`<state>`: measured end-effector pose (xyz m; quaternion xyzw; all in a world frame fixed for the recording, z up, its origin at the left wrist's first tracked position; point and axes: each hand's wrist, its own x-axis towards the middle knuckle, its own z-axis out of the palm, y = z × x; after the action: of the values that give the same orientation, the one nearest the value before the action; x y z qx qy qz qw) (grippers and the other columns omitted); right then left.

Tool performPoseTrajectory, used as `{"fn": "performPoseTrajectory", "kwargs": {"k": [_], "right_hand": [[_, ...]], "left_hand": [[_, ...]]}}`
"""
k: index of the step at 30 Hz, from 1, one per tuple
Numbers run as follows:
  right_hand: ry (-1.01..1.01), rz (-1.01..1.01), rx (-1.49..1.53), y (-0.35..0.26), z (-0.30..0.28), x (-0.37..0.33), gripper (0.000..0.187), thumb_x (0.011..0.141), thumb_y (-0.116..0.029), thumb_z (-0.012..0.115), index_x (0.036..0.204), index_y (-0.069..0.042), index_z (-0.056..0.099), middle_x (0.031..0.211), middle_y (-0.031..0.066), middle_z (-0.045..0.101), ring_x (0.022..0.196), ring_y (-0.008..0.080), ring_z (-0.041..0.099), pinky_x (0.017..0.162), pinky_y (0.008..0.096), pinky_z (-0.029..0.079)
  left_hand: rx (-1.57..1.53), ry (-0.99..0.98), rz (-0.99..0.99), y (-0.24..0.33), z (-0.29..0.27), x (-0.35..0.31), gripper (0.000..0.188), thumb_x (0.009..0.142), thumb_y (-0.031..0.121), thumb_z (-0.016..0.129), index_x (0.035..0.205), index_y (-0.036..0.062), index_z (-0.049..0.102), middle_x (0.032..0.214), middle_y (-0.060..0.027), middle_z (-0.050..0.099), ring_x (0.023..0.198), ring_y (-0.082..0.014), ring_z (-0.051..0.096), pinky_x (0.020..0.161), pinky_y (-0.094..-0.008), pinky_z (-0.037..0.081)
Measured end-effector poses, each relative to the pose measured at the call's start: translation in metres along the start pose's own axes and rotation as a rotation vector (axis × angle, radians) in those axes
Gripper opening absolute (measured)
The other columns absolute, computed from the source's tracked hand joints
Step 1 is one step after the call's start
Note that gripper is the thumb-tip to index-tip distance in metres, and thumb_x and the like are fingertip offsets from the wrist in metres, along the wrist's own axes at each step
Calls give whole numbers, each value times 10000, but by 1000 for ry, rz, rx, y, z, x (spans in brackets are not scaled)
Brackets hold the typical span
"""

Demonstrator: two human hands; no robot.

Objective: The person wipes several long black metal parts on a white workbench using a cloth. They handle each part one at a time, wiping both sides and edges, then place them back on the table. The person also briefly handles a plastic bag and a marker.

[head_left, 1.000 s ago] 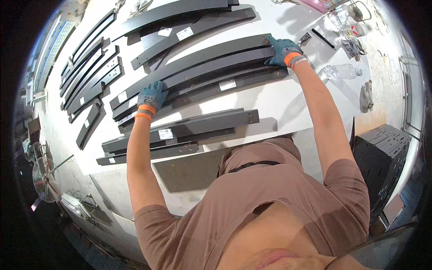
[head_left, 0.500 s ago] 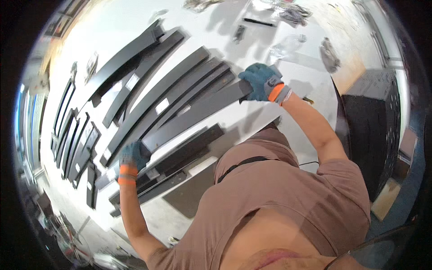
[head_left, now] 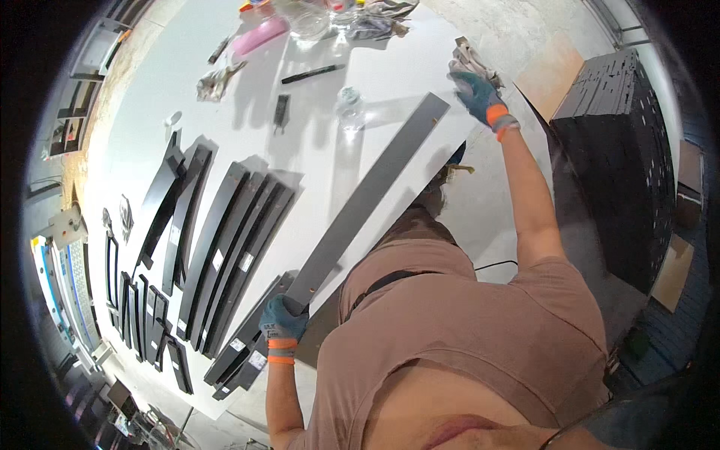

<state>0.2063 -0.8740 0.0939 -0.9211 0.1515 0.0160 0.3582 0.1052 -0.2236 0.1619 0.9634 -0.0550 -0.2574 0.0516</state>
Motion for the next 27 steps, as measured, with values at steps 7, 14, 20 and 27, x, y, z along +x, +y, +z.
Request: {"fn": "performPoseTrajectory", "kwargs": {"k": [7, 14, 20, 27], "right_hand": [[107, 1, -629, 124, -3, 65, 606, 830, -271, 675, 1416, -257, 518, 1414, 146, 528, 1162, 364, 581, 980, 443, 501], [802, 24, -180, 104, -50, 51, 269, 894, -134, 586, 1121, -105, 729, 1123, 175, 698, 1026, 381, 655, 916, 422, 522], [-40, -613, -170, -13, 81, -56, 433, 865, -149, 591, 1298, -143, 610, 1292, 95, 626, 1124, 338, 615, 973, 443, 502], [44, -452, -233, 20, 69, -9, 355, 915, -114, 562, 1260, -128, 645, 1253, 115, 665, 1108, 309, 634, 978, 402, 503]], "left_hand": [[-29, -134, -205, 168, 4, 43, 471, 742, 463, 767, 997, 73, 704, 1025, -184, 721, 970, -378, 687, 820, -459, 548], [-69, -204, -174, 276, 30, 97, 538, 761, 500, 727, 1083, 72, 683, 1097, -198, 702, 1034, -379, 671, 878, -456, 544], [-14, -271, -104, 318, 45, 126, 566, 782, 510, 710, 1161, 96, 638, 1108, -164, 697, 1040, -359, 672, 888, -459, 544], [32, -244, -41, 311, 72, 127, 469, 797, 384, 724, 1135, 75, 626, 1104, -180, 683, 1041, -374, 661, 867, -476, 544]]}}
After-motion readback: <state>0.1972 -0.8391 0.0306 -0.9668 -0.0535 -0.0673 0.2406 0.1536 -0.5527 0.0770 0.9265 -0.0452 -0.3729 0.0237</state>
